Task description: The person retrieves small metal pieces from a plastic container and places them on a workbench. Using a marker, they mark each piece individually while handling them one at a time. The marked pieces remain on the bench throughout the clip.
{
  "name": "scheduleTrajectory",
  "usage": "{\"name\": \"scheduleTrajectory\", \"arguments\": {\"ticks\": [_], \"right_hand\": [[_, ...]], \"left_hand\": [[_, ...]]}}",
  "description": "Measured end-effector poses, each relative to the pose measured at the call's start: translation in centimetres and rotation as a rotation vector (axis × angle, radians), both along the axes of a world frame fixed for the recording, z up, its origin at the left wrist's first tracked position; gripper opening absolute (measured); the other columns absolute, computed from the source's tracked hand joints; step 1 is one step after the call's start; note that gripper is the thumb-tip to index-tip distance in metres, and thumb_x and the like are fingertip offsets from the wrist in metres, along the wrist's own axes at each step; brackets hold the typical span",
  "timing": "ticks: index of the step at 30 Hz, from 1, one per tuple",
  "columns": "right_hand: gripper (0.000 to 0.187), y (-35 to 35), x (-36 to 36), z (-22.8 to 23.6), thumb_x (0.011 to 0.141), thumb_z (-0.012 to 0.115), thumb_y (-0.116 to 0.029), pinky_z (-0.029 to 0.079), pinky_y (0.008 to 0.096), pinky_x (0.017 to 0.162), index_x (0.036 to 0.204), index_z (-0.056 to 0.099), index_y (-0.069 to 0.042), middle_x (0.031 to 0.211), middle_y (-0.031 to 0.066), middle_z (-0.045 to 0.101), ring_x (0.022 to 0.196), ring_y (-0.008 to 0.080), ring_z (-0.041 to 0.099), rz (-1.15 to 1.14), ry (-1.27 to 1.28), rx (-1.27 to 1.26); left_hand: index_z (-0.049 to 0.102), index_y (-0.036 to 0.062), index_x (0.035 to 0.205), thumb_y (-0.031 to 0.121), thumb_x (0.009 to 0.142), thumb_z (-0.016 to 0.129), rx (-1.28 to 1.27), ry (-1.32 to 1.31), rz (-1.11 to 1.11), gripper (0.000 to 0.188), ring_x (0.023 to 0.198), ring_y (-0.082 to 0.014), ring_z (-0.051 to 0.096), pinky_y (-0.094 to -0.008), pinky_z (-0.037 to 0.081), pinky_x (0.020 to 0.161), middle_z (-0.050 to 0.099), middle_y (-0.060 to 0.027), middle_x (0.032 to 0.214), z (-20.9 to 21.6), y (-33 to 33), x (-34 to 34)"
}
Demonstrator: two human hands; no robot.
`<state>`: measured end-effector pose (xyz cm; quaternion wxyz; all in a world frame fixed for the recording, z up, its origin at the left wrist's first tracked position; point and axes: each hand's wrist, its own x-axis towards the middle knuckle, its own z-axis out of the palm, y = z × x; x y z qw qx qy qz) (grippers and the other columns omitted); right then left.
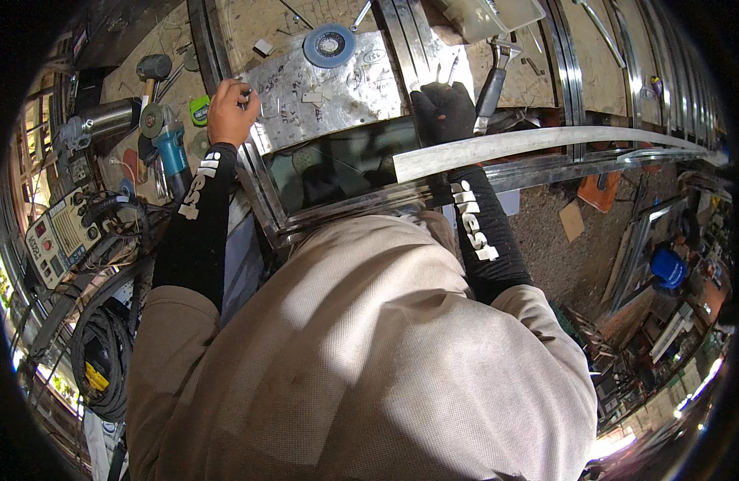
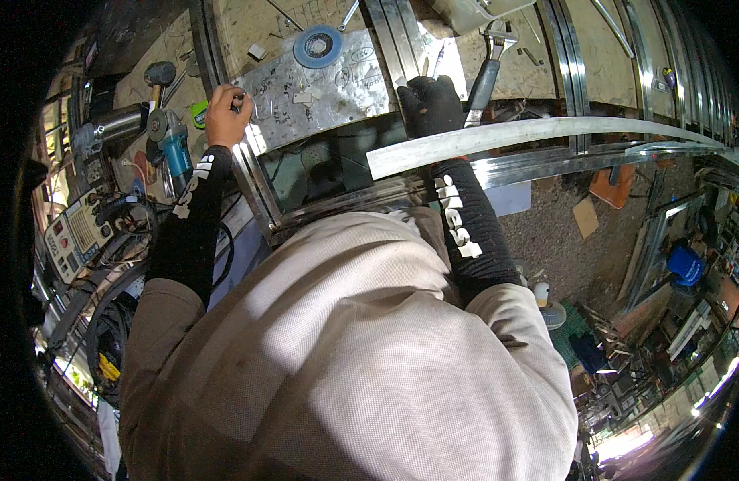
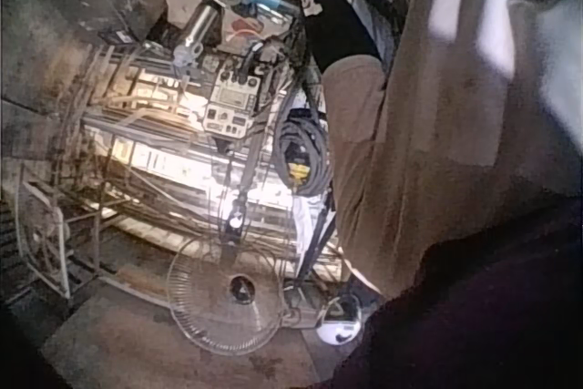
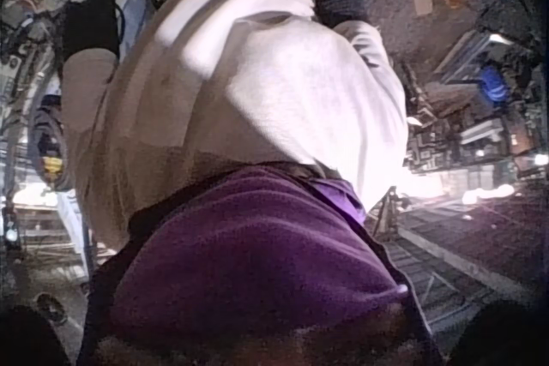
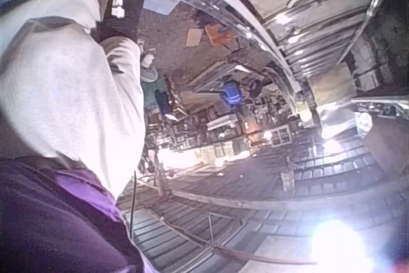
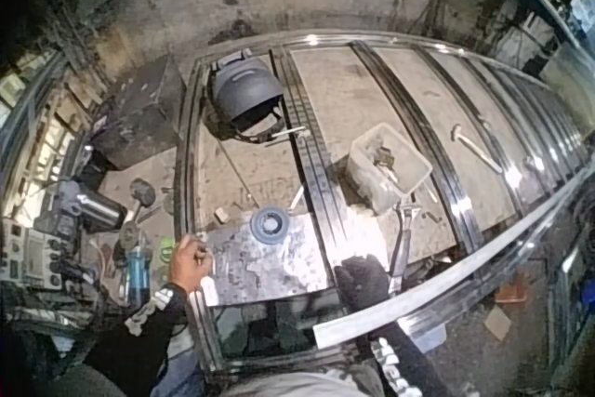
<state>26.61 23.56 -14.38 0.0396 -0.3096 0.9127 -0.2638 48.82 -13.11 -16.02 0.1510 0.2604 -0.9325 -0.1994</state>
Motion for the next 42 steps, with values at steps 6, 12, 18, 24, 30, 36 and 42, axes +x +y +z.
{"name": "scheduleTrajectory", "arguments": {"ticks": [6, 12, 18, 24, 30, 36, 42], "right_hand": [[0.038, -0.1, 1.3, 0.2, 0.094, 0.081, -0.042, 0.057, 0.0476, 0.081, 0.102, 0.08, -0.004, 0.099, 0.0196, 0.068, 0.089, 0.0362, 0.071, -0.145, -0.114, -0.048], [0.036, -0.7, 1.6, 0.3, 0.093, 0.083, -0.039, 0.056, 0.0482, 0.076, 0.097, 0.079, -0.004, 0.096, 0.0208, 0.067, 0.085, 0.0367, 0.069, -0.089, -0.002, -0.021], [0.034, -0.4, 2.0, -0.3, 0.091, 0.084, -0.036, 0.054, 0.0493, 0.076, 0.095, 0.078, -0.004, 0.093, 0.0193, 0.066, 0.084, 0.0371, 0.067, -0.105, -0.019, -0.073], [0.032, 0.5, 0.7, -1.2, 0.09, 0.084, -0.034, 0.054, 0.0486, 0.077, 0.098, 0.078, -0.003, 0.093, 0.019, 0.066, 0.085, 0.0368, 0.067, -0.116, -0.118, -0.079], [0.029, 2.6, -0.2, -2.4, 0.092, 0.077, -0.03, 0.051, 0.0486, 0.076, 0.082, 0.067, -0.005, 0.079, 0.0134, 0.063, 0.083, 0.0331, 0.063, 0.005, -0.104, -0.093], [0.031, 2.1, 0.3, -1.2, 0.09, 0.081, -0.029, 0.055, 0.0488, 0.076, 0.098, 0.077, 0.001, 0.087, 0.0205, 0.068, 0.084, 0.0381, 0.067, -0.02, -0.017, -0.02], [0.032, 1.7, -0.1, 1.9, 0.088, 0.082, -0.027, 0.055, 0.0451, 0.073, 0.098, 0.077, 0.003, 0.086, 0.0215, 0.072, 0.08, 0.0347, 0.068, -0.297, -0.075, 0.061]], "left_hand": [[0.075, 0.0052, 0.1, 0.021, 0.089, 0.08, -0.011, 0.004, -0.005, 0.02, 0.084, -0.0278, 0.07, -0.0436, 0.056, 0.082, 0.071, -0.0087, 0.111, -0.1, 0.0, 0.0], [0.075, 0.0048, 0.099, 0.02, 0.088, 0.08, -0.005, 0.026, -0.012, 0.019, 0.083, -0.0276, 0.07, -0.0433, 0.056, 0.081, 0.071, -0.0089, 0.11, -0.1, 0.0, 0.0], [0.075, 0.0049, 0.098, 0.018, 0.088, 0.079, -0.015, 0.027, -0.022, 0.017, 0.084, -0.0279, 0.07, -0.0431, 0.056, 0.08, 0.07, -0.0095, 0.108, -0.1, -0.1, -0.1], [0.075, 0.0052, 0.098, 0.019, 0.087, 0.08, -0.03, 0.025, -0.02, 0.018, 0.085, -0.0296, 0.07, -0.0436, 0.056, 0.081, 0.071, -0.0101, 0.109, -0.3, -0.3, 0.0], [0.075, 0.0056, 0.099, 0.02, 0.088, 0.08, 0.001, 0.011, -0.006, 0.018, 0.085, -0.0304, 0.07, -0.0443, 0.056, 0.082, 0.071, -0.01, 0.111, -0.2, -0.2, 0.0], [0.076, 0.0057, 0.099, 0.019, 0.087, 0.08, -0.025, 0.017, -0.006, 0.018, 0.083, -0.0297, 0.07, -0.0438, 0.056, 0.081, 0.071, -0.0094, 0.111, -0.1, 0.1, -0.1], [0.076, 0.0055, 0.098, 0.019, 0.088, 0.08, -0.017, 0.013, -0.004, 0.018, 0.083, -0.0295, 0.07, -0.0435, 0.056, 0.081, 0.071, -0.0096, 0.111, -0.2, 0.0, 0.1]]}}
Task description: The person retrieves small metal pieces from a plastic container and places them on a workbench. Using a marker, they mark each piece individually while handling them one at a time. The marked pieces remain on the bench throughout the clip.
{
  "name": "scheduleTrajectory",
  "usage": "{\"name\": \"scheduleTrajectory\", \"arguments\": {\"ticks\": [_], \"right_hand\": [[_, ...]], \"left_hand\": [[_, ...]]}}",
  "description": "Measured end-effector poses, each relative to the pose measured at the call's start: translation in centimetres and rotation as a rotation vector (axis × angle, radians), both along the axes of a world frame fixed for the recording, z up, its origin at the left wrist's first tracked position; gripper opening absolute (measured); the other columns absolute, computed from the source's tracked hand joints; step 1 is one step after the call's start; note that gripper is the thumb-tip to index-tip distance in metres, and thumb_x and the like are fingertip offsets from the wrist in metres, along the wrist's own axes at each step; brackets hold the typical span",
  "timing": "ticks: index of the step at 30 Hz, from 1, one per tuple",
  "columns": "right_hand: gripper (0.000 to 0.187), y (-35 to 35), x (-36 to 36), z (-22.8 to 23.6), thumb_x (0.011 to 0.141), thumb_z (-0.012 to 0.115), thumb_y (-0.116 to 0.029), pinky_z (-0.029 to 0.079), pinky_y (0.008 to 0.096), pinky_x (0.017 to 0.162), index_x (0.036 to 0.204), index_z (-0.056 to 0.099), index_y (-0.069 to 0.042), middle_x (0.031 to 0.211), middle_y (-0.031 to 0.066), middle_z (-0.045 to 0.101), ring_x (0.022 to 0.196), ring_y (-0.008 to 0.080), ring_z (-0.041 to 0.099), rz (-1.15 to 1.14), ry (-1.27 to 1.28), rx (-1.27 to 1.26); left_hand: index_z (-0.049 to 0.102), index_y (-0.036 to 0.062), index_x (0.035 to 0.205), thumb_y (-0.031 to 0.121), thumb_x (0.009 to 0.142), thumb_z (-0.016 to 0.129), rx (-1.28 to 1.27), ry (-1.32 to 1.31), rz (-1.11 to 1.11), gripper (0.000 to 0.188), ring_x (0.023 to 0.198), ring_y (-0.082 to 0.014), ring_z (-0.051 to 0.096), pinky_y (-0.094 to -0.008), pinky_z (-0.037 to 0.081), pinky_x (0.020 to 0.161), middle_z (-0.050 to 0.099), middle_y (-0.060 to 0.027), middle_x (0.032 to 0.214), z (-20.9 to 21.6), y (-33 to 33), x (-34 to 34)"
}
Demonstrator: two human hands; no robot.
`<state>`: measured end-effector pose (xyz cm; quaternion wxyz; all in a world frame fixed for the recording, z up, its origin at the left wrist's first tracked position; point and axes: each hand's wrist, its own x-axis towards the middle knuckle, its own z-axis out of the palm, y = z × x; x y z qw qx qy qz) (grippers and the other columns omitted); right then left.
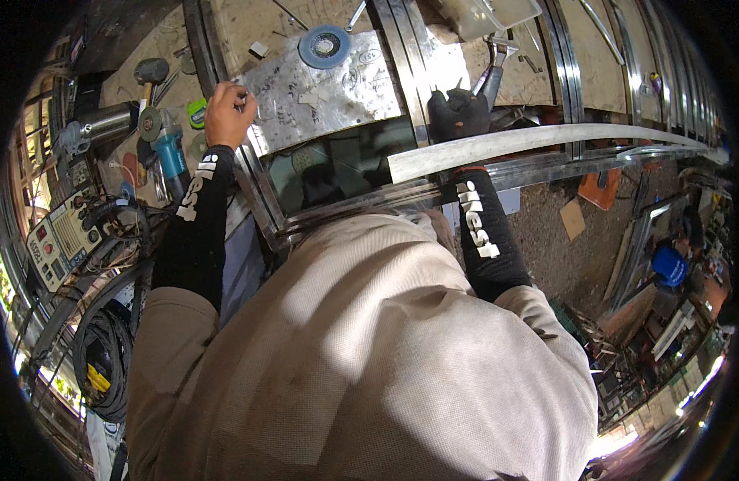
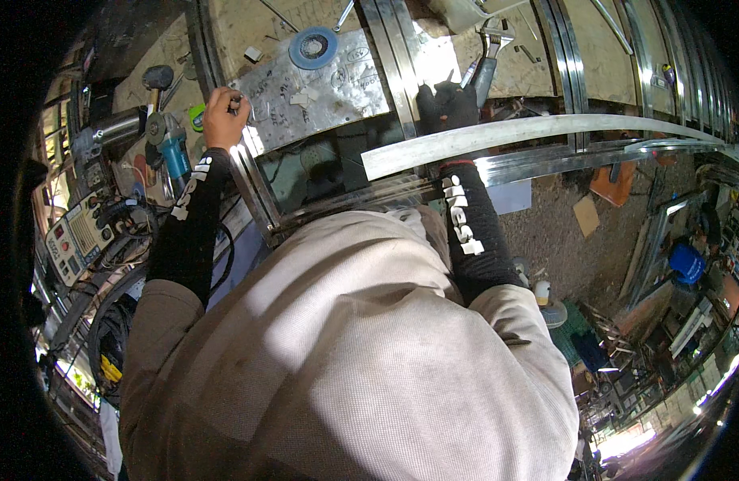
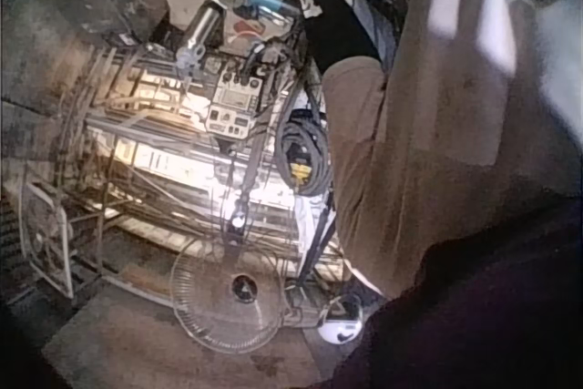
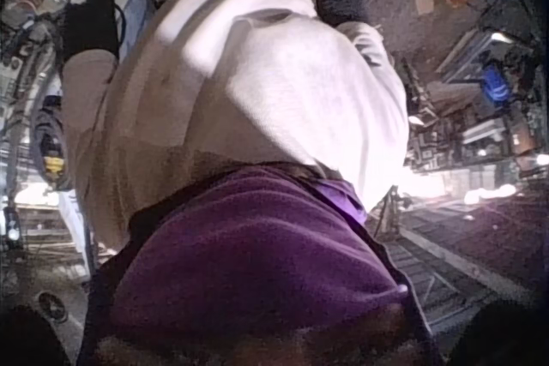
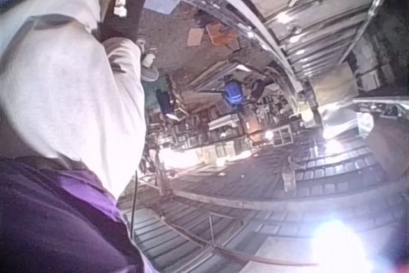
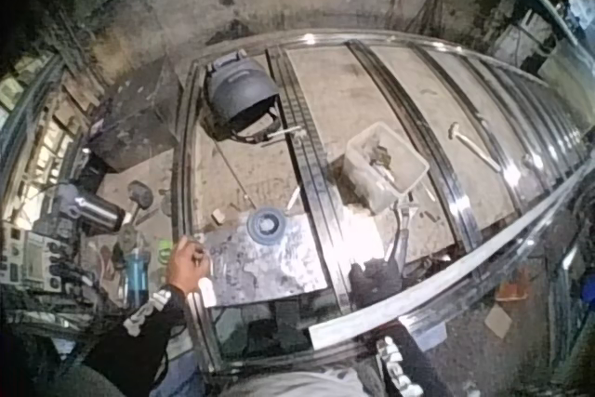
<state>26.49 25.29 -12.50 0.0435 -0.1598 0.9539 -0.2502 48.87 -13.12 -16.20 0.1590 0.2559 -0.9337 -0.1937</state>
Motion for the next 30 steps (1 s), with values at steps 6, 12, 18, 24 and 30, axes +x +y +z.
{"name": "scheduleTrajectory", "arguments": {"ticks": [6, 12, 18, 24, 30], "right_hand": [[0.033, 0.4, -0.6, -0.9, 0.089, 0.082, -0.028, 0.055, 0.0444, 0.072, 0.098, 0.077, 0.003, 0.085, 0.0206, 0.072, 0.079, 0.0334, 0.068, -0.015, -0.06, -0.137], [0.034, 1.2, -1.1, -1.9, 0.089, 0.082, -0.03, 0.055, 0.0437, 0.071, 0.098, 0.077, 0.002, 0.083, 0.0197, 0.073, 0.078, 0.032, 0.068, -0.005, -0.156, -0.272], [0.035, 2.0, -1.6, -2.2, 0.09, 0.082, -0.031, 0.055, 0.0431, 0.071, 0.097, 0.078, 0.002, 0.082, 0.0187, 0.073, 0.076, 0.0306, 0.068, 0.011, -0.248, -0.349], [0.036, 1.8, -1.7, -2.5, 0.09, 0.082, -0.033, 0.054, 0.0424, 0.07, 0.097, 0.078, 0.002, 0.081, 0.0178, 0.073, 0.075, 0.0292, 0.068, 0.002, -0.298, -0.389], [0.037, 1.7, -1.4, -2.5, 0.091, 0.082, -0.034, 0.054, 0.0418, 0.07, 0.097, 0.078, 0.001, 0.08, 0.0168, 0.073, 0.074, 0.0278, 0.068, -0.007, -0.333, -0.418]], "left_hand": [[0.075, 0.0054, 0.099, 0.02, 0.088, 0.08, 0.011, -0.015, 0.008, 0.019, 0.086, -0.0303, 0.07, -0.0442, 0.056, 0.083, 0.071, -0.0098, 0.112, -0.3, -0.2, 0.0], [0.075, 0.0065, 0.099, 0.021, 0.088, 0.08, -0.016, -0.006, -0.012, 0.019, 0.087, -0.0321, 0.07, -0.0452, 0.056, 0.084, 0.071, -0.0102, 0.112, -0.3, -0.3, 0.1], [0.075, 0.007, 0.099, 0.02, 0.087, 0.08, -0.018, -0.006, -0.015, 0.018, 0.086, -0.0311, 0.07, -0.0447, 0.056, 0.083, 0.071, -0.0098, 0.112, -0.3, -0.2, 0.1], [0.075, 0.0072, 0.098, 0.02, 0.087, 0.08, -0.016, 0.0, -0.004, 0.017, 0.085, -0.0297, 0.07, -0.0441, 0.056, 0.083, 0.071, -0.0085, 0.11, -0.1, 0.0, 0.0], [0.076, 0.0075, 0.099, 0.02, 0.087, 0.08, -0.009, -0.005, -0.009, 0.018, 0.084, -0.0285, 0.07, -0.0434, 0.056, 0.083, 0.071, -0.008, 0.11, -0.2, -0.2, 0.0]]}}
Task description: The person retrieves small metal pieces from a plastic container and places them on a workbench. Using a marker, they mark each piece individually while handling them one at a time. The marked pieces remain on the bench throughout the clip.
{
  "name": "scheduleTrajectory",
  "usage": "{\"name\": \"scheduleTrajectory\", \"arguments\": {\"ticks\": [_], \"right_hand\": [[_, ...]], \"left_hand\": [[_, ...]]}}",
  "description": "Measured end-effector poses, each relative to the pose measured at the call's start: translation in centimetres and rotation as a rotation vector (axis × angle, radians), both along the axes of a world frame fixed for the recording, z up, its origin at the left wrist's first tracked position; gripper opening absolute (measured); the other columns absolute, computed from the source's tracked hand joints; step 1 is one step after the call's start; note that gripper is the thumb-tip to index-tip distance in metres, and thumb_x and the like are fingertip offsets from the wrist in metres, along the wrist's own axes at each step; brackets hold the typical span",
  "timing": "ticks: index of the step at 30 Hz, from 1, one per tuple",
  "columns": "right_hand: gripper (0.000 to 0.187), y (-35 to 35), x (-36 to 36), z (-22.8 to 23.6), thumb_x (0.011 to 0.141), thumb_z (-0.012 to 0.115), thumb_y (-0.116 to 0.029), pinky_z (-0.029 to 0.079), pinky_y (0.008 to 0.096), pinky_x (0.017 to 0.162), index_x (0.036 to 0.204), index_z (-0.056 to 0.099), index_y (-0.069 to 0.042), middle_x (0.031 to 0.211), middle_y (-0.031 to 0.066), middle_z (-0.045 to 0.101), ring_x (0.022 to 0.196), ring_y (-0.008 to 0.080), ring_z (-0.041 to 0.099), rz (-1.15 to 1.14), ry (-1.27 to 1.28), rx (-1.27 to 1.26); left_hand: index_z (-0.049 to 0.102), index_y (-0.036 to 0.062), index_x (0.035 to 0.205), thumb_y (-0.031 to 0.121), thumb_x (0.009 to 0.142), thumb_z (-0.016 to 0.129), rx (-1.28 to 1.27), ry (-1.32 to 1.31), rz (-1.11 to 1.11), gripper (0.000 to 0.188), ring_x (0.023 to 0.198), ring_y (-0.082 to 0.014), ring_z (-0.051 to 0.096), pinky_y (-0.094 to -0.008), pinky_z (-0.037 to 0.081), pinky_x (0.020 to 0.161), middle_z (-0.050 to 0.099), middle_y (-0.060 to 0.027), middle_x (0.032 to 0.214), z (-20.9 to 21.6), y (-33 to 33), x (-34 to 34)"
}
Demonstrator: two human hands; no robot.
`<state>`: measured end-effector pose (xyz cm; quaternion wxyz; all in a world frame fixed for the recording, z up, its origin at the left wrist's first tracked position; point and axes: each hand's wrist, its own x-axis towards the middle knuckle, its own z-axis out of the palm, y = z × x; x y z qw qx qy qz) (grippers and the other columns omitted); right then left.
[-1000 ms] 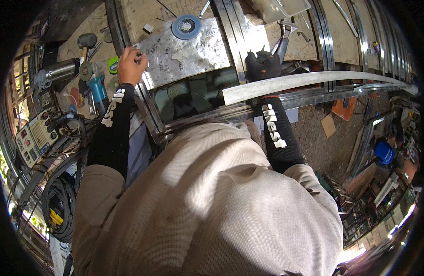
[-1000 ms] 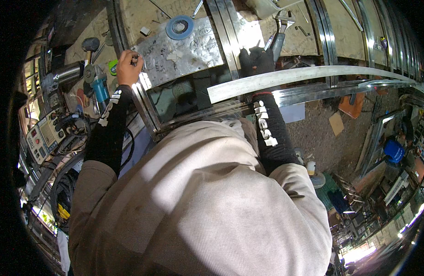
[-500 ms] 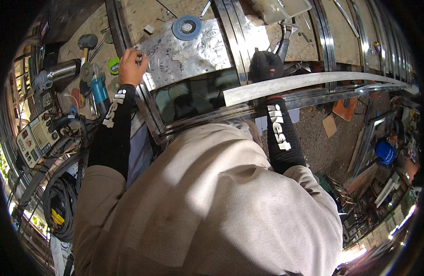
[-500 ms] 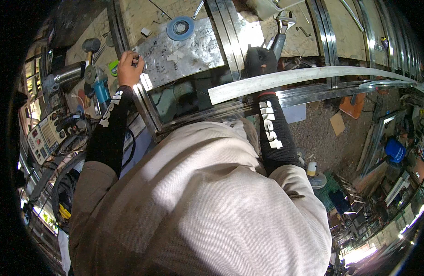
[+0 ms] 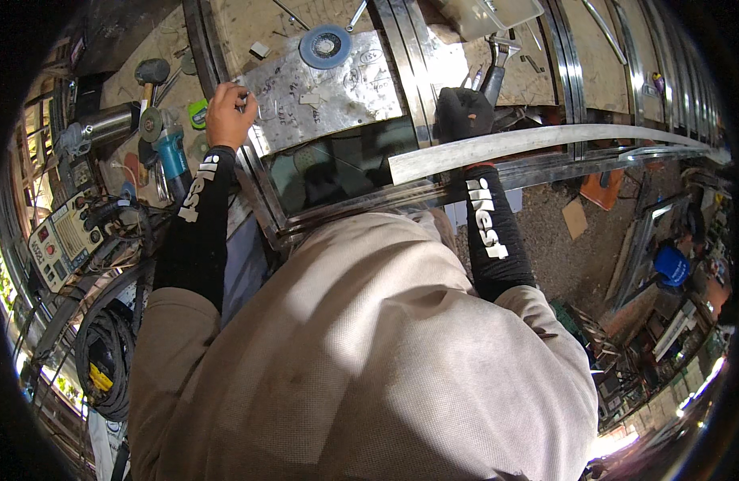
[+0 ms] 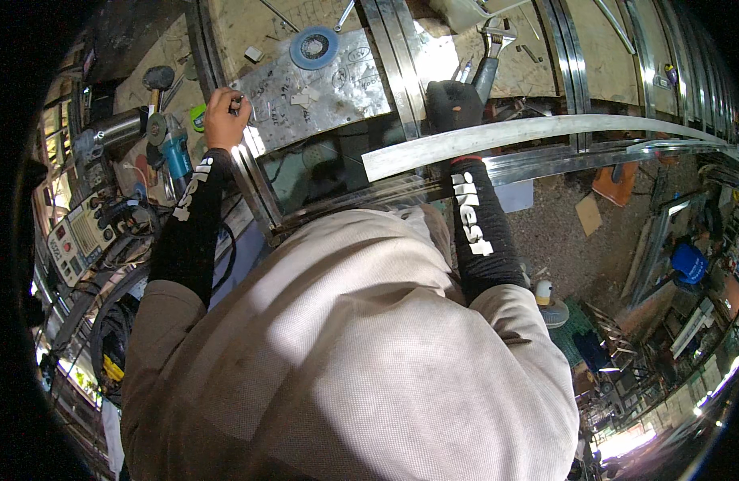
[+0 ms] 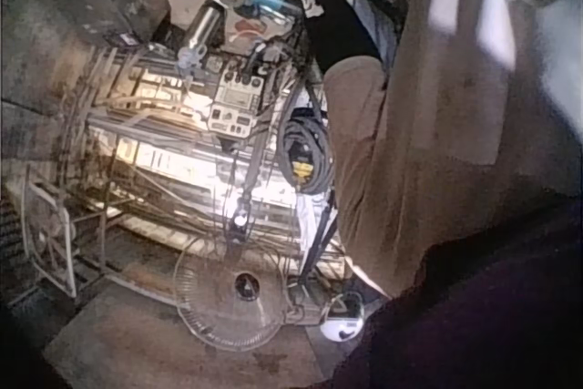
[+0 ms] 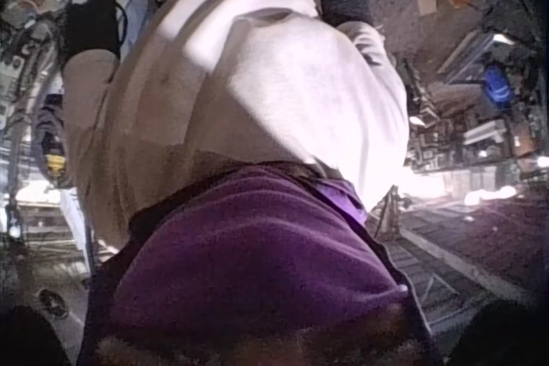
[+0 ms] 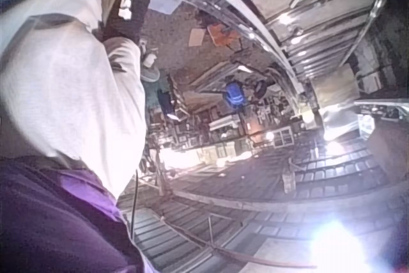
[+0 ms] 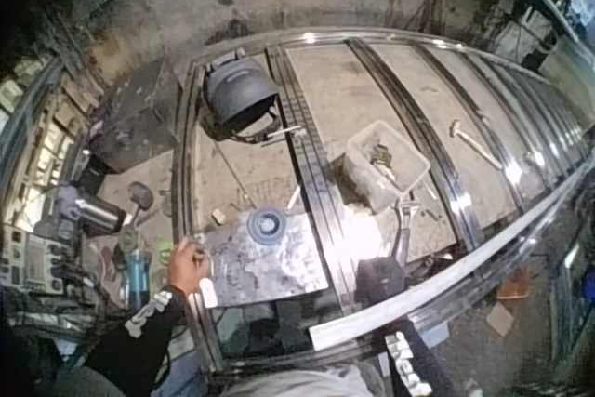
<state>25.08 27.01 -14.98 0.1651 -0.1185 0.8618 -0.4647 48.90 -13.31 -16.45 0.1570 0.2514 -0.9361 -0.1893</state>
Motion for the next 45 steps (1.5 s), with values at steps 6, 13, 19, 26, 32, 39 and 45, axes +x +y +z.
{"name": "scheduleTrajectory", "arguments": {"ticks": [6, 13, 19, 26, 32, 39, 45], "right_hand": [[0.038, 0.1, 0.1, 0.0, 0.091, 0.082, -0.036, 0.054, 0.0411, 0.069, 0.097, 0.078, 0.001, 0.079, 0.0159, 0.073, 0.073, 0.0264, 0.068, -0.003, -0.03, -0.019], [0.039, -0.1, -0.4, -0.5, 0.092, 0.082, -0.038, 0.054, 0.0403, 0.068, 0.097, 0.079, 0.0, 0.077, 0.0148, 0.073, 0.072, 0.0248, 0.068, 0.006, -0.059, -0.039], [0.04, -0.4, -0.8, -0.8, 0.092, 0.081, -0.039, 0.054, 0.0397, 0.068, 0.097, 0.079, 0.0, 0.076, 0.0138, 0.074, 0.071, 0.0234, 0.068, -0.068, -0.111, -0.082], [0.037, 0.6, -0.3, -0.1, 0.095, 0.079, -0.04, 0.053, 0.0399, 0.065, 0.097, 0.08, -0.003, 0.07, 0.0118, 0.071, 0.063, 0.0231, 0.066, -0.006, 0.235, -0.009], [0.023, -3.6, 3.9, 0.6, 0.098, 0.075, -0.029, 0.052, 0.0396, 0.063, 0.096, 0.08, -0.007, 0.09, 0.0126, 0.072, 0.071, 0.0239, 0.068, 0.118, 0.23, -0.152], [0.019, -11.7, 9.1, -0.6, 0.096, 0.076, -0.024, 0.055, 0.0483, 0.079, 0.107, 0.079, -0.008, 0.1, 0.0186, 0.07, 0.093, 0.0395, 0.069, 0.38, 0.464, 0.02], [0.023, -15.3, 7.5, -2.5, 0.101, 0.07, -0.023, 0.055, 0.048, 0.079, 0.112, 0.08, -0.005, 0.095, 0.0213, 0.072, 0.09, 0.0399, 0.07, 0.299, 0.579, 0.016]], "left_hand": [[0.075, 0.0073, 0.1, 0.02, 0.087, 0.08, -0.011, 0.016, 0.002, 0.019, 0.084, -0.0283, 0.07, -0.0435, 0.056, 0.084, 0.071, -0.0089, 0.111, 0.0, 0.1, 0.0], [0.076, 0.0062, 0.1, 0.02, 0.087, 0.08, 0.006, -0.005, 0.012, 0.019, 0.084, -0.0291, 0.07, -0.0436, 0.056, 0.085, 0.071, -0.0089, 0.112, 0.4, 0.2, 0.0], [0.076, 0.0057, 0.1, 0.021, 0.088, 0.079, 0.02, -0.016, 0.025, 0.019, 0.086, -0.0293, 0.071, -0.0439, 0.056, 0.085, 0.071, -0.0091, 0.114, 0.4, 0.2, 0.1], [0.077, 0.0059, 0.102, 0.024, 0.09, 0.079, 0.046, -0.039, 0.025, 0.022, 0.09, -0.0313, 0.072, -0.0453, 0.056, 0.087, 0.071, -0.0107, 0.117, 0.1, 0.0, 0.1], [0.077, 0.0074, 0.104, 0.026, 0.092, 0.077, 0.056, -0.062, 0.02, 0.022, 0.1, -0.0381, 0.069, -0.0481, 0.055, 0.091, 0.069, -0.0109, 0.113, 0.4, 0.1, 0.1], [0.077, 0.0062, 0.104, 0.022, 0.094, 0.077, -0.02, -0.005, -0.029, 0.019, 0.091, -0.0301, 0.071, -0.0459, 0.056, 0.087, 0.07, -0.0079, 0.114, 0.5, 0.4, 0.1], [0.077, 0.0081, 0.109, 0.027, 0.096, 0.075, 0.037, -0.01, -0.066, 0.023, 0.107, -0.0375, 0.066, -0.0483, 0.053, 0.097, 0.068, -0.0099, 0.116, 0.5, 0.3, -0.1]]}}
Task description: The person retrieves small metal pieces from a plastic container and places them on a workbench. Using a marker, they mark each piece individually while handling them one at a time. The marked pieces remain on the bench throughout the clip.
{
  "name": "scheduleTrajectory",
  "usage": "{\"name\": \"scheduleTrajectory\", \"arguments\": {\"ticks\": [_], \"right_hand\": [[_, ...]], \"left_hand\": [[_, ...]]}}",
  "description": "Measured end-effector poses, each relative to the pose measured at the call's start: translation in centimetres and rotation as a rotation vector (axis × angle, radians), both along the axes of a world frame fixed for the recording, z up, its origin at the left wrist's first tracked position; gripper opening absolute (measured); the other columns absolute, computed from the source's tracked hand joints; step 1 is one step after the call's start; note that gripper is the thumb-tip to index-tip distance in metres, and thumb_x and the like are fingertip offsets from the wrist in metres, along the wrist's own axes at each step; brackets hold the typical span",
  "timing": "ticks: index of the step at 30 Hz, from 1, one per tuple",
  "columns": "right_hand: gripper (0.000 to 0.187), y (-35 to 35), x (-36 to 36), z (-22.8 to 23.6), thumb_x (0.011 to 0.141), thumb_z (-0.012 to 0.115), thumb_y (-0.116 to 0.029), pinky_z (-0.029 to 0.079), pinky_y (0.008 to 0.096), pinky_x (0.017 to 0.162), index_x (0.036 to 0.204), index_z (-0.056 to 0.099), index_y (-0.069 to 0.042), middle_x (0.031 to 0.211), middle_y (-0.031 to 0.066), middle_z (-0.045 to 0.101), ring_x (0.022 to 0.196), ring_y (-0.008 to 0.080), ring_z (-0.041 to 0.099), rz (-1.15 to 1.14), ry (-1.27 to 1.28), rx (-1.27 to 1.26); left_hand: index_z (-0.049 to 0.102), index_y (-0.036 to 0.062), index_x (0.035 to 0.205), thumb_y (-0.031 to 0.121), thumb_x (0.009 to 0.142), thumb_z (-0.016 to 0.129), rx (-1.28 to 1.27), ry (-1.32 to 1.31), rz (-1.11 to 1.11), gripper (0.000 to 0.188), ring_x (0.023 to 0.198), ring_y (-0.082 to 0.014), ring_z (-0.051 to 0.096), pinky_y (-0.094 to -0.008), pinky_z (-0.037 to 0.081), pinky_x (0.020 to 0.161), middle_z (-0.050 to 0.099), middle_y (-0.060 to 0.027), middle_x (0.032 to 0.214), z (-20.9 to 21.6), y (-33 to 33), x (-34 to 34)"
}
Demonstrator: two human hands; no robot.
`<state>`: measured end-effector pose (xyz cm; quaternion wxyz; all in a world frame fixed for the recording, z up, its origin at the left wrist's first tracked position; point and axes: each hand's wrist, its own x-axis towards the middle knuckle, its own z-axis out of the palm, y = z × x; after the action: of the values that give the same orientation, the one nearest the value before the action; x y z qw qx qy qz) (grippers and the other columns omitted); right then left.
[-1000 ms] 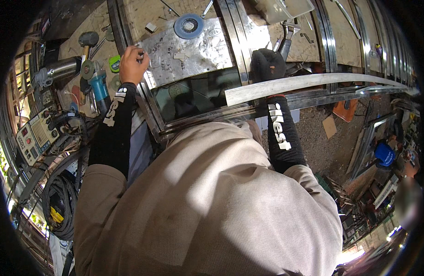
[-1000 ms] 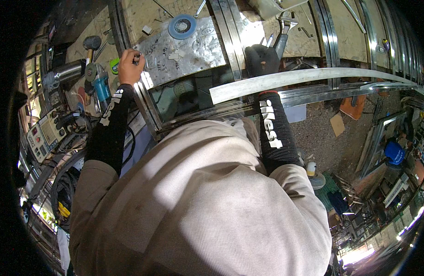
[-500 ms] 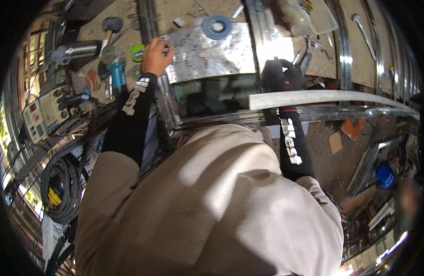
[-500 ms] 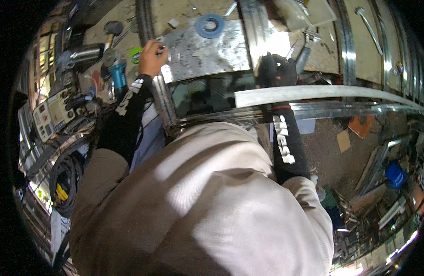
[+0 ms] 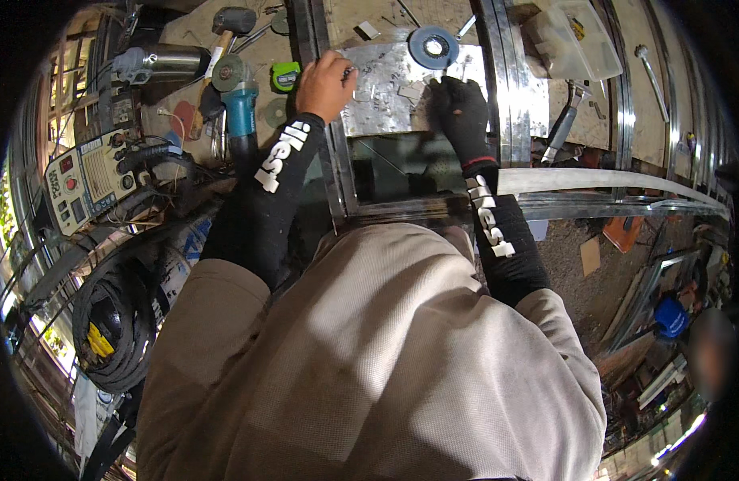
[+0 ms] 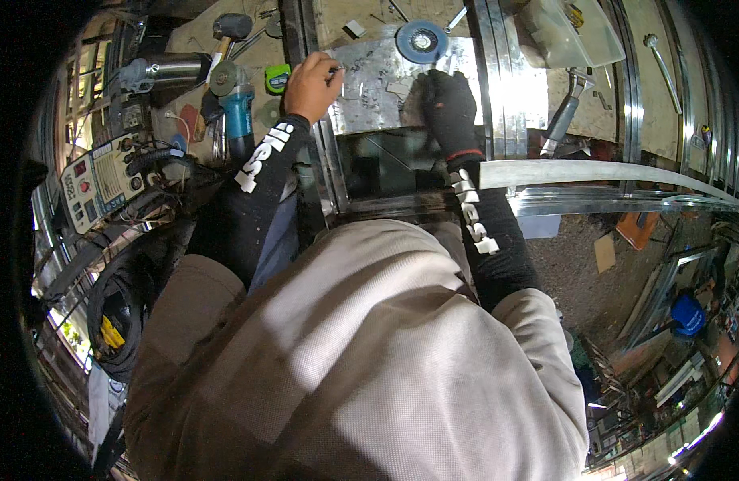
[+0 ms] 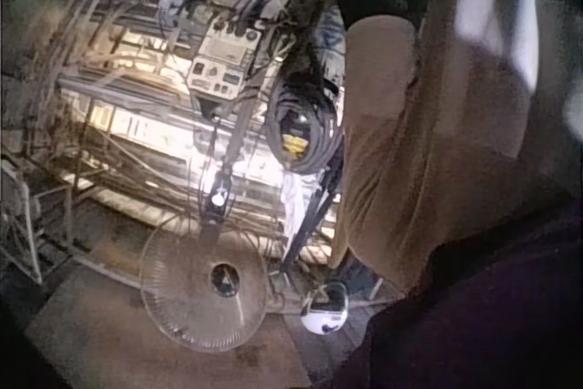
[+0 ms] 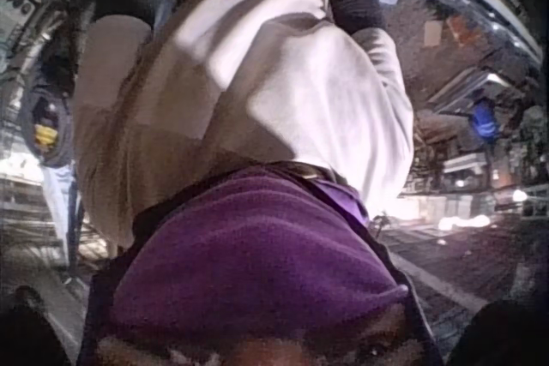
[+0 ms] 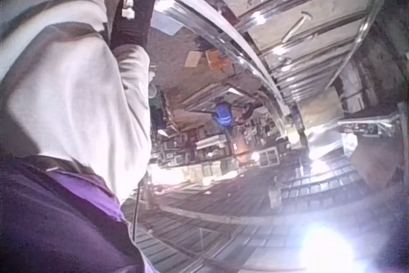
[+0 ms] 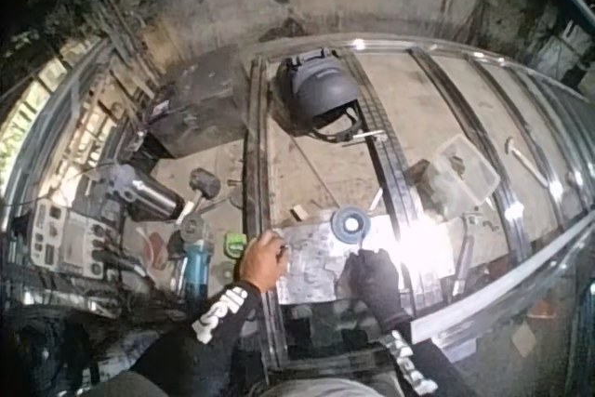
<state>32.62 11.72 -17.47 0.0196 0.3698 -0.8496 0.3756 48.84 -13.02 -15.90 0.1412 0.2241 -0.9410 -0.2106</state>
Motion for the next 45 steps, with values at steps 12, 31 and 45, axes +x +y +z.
{"name": "scheduleTrajectory", "arguments": {"ticks": [12, 31, 45], "right_hand": [[0.033, -8.7, 5.0, 2.3, 0.093, 0.081, -0.031, 0.056, 0.051, 0.082, 0.116, 0.077, -0.007, 0.106, 0.0205, 0.067, 0.098, 0.0413, 0.069, -0.126, 0.059, -0.095], [0.02, -4.3, 11.8, 2.7, 0.096, 0.078, -0.028, 0.051, 0.0529, 0.072, 0.101, 0.076, -0.009, 0.09, 0.02, 0.064, 0.084, 0.0421, 0.066, -0.188, -0.01, 0.245], [0.042, 0.1, 12.4, -2.0, 0.087, 0.088, -0.025, 0.051, 0.0489, 0.078, 0.122, 0.075, -0.007, 0.099, 0.0181, 0.061, 0.092, 0.0378, 0.063, -0.223, -0.13, -0.121]], "left_hand": [[0.074, 0.0013, 0.103, 0.01, 0.09, 0.082, 0.454, 0.284, 0.009, 0.018, 0.078, -0.0181, 0.067, -0.0329, 0.056, 0.075, 0.067, -0.0092, 0.111, 0.8, -0.1, 0.5], [0.076, 0.002, 0.097, 0.009, 0.088, 0.081, 0.542, 0.271, -0.265, 0.012, 0.093, -0.0312, 0.07, -0.0393, 0.056, 0.085, 0.068, -0.0106, 0.104, 4.4, 0.8, 6.8], [0.084, 0.0113, 0.097, 0.023, 0.089, 0.082, 0.055, -0.003, -0.406, 0.015, 0.107, -0.0305, 0.064, -0.0447, 0.048, 0.098, 0.074, -0.0041, 0.104, -0.8, 4.1, -1.3]]}}
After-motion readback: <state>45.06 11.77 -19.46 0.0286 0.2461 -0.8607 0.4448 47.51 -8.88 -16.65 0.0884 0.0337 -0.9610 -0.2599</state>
